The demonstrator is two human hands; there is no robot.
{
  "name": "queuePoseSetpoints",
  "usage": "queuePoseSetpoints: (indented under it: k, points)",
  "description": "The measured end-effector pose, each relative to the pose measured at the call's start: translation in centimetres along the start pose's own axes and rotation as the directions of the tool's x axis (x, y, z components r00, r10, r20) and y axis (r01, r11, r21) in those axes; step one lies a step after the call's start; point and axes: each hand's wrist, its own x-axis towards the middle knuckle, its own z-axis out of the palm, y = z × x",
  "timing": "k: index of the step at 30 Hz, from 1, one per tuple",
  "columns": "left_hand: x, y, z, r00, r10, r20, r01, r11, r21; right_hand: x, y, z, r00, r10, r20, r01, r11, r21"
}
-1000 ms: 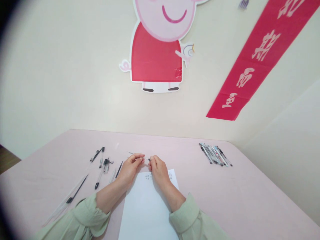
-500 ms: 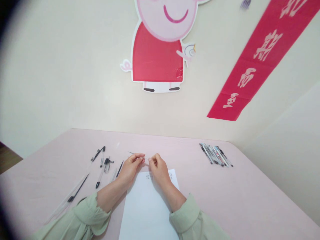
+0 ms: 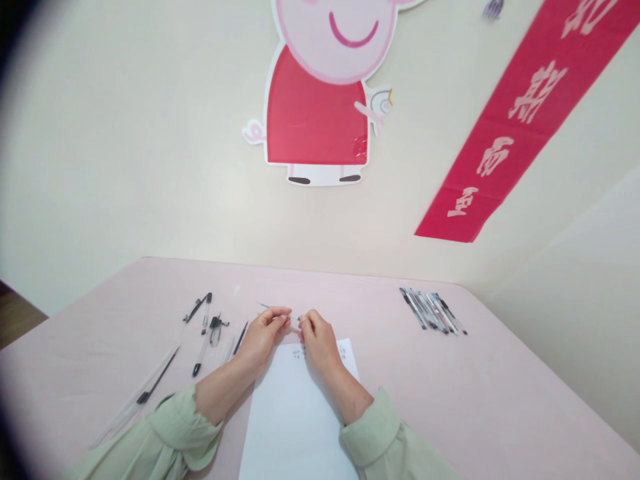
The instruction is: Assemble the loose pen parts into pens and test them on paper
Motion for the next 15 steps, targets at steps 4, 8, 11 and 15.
queuePoseSetpoints:
  k: [4, 8, 11, 15]
  points:
    - [0.00, 0.04, 0.04, 1.000, -0.003, 0.000, 0.003, 1.000, -0.005, 0.02, 0.19, 0.04, 1.000, 0.023, -0.008, -0.023, 1.000, 0.015]
    - [0.07, -0.01, 0.03, 1.000, -0.005, -0.003, 0.005, 1.000, -0.016, 0.00, -0.03, 0.03, 0.998, -0.046, -0.039, 0.045, 0.999, -0.024]
    - [0.15, -0.12, -0.03, 1.000, -0.004, -0.005, 0.003, 1.000, -0.024, -0.06, -0.16, -0.01, 1.000, -0.013, 0.017, 0.013, 0.999, -0.031]
    - [0.17, -0.15, -0.11, 1.000, -0.005, 0.002, 0.005, 1.000, -0.031, -0.04, -0.19, -0.03, 1.000, 0.000, -0.009, 0.000, 1.000, -0.011]
